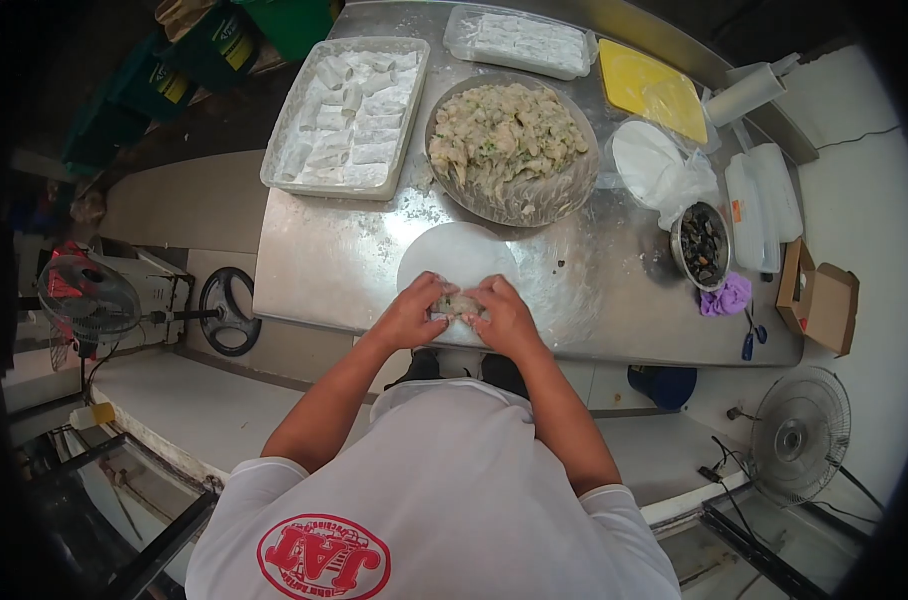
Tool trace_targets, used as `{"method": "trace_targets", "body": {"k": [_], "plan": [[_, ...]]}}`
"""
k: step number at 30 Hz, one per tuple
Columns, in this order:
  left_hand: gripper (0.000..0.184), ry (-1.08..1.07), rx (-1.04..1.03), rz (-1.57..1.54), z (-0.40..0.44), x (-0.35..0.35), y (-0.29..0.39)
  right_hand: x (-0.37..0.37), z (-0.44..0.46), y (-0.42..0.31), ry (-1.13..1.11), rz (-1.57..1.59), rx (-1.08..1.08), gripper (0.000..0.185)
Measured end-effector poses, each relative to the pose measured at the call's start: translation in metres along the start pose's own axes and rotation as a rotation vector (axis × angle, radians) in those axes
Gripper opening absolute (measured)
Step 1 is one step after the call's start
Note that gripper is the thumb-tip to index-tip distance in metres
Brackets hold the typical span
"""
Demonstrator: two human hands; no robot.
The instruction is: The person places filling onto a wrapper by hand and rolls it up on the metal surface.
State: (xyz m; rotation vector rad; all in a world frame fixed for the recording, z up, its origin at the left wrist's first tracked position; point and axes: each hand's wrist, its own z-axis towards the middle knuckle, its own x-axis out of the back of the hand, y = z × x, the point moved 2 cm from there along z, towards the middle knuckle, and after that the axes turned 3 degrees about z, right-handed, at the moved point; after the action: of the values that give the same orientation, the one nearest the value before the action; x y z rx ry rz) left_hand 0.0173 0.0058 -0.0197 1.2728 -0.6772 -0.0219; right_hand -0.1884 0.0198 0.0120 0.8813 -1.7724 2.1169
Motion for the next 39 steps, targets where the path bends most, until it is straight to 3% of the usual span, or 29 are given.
{"method": "trace_targets", "body": {"k": [2,4,6,9,10,12,14,15,16,18,20,22,24,28,30,39], "plan": [[0.046,0.098,-0.099,-0.007,-0.001,0.002,0.001,0.014,0.005,-0.003,0.043,0.021,-0.008,0.031],[0.050,0.177,0.279,-0.335,-0.003,0.002,-0.018,0.039,0.017,0.004,0.184,-0.168,-0.011,0.037],[0.047,0.250,0.416,-0.627,-0.005,-0.005,-0.033,0.063,0.040,0.001,0.302,-0.440,0.094,0.047],[0.044,0.292,0.441,-0.774,-0.004,-0.007,-0.039,0.076,0.076,-0.005,0.285,-0.729,0.041,0.054],[0.044,0.327,0.344,-0.695,-0.004,-0.011,-0.040,0.074,0.074,0.000,0.300,-0.740,0.027,0.054],[0.043,0.326,0.230,-0.627,-0.002,-0.016,-0.041,0.068,0.065,0.020,0.044,-0.889,-0.037,0.059],[0.040,0.370,0.293,-0.543,-0.005,-0.014,-0.041,0.081,0.044,0.015,-0.002,-0.745,0.013,0.060],[0.040,0.357,0.287,-0.548,-0.003,-0.013,-0.036,0.090,0.033,0.015,0.127,-0.642,0.140,0.045],[0.040,0.381,0.368,-0.542,-0.002,-0.011,-0.030,0.103,0.022,0.021,0.134,-0.646,0.134,0.045],[0.039,0.402,0.444,-0.525,0.000,-0.007,-0.023,0.139,-0.001,0.044,0.090,-0.419,0.065,0.023],[0.042,0.418,0.481,-0.561,0.001,-0.007,-0.020,0.186,-0.018,0.082,0.402,-0.289,-0.040,0.010],[0.042,0.435,0.474,-0.535,0.002,-0.008,-0.021,0.248,-0.022,0.107,0.576,-0.355,-0.168,0.009],[0.042,0.455,0.492,-0.523,0.003,-0.008,-0.021,0.295,-0.023,0.153,0.597,-0.472,-0.302,0.012],[0.040,0.505,0.497,-0.500,0.005,-0.009,-0.018,0.328,-0.014,0.203,0.387,-0.418,-0.469,0.021],[0.039,0.519,0.499,-0.481,0.006,-0.011,-0.016,0.329,-0.009,0.214,0.158,-0.593,-0.471,0.029],[0.038,0.559,0.557,-0.490,0.006,-0.011,-0.020,0.324,0.001,0.225,0.168,-0.328,-0.550,0.023]]}}
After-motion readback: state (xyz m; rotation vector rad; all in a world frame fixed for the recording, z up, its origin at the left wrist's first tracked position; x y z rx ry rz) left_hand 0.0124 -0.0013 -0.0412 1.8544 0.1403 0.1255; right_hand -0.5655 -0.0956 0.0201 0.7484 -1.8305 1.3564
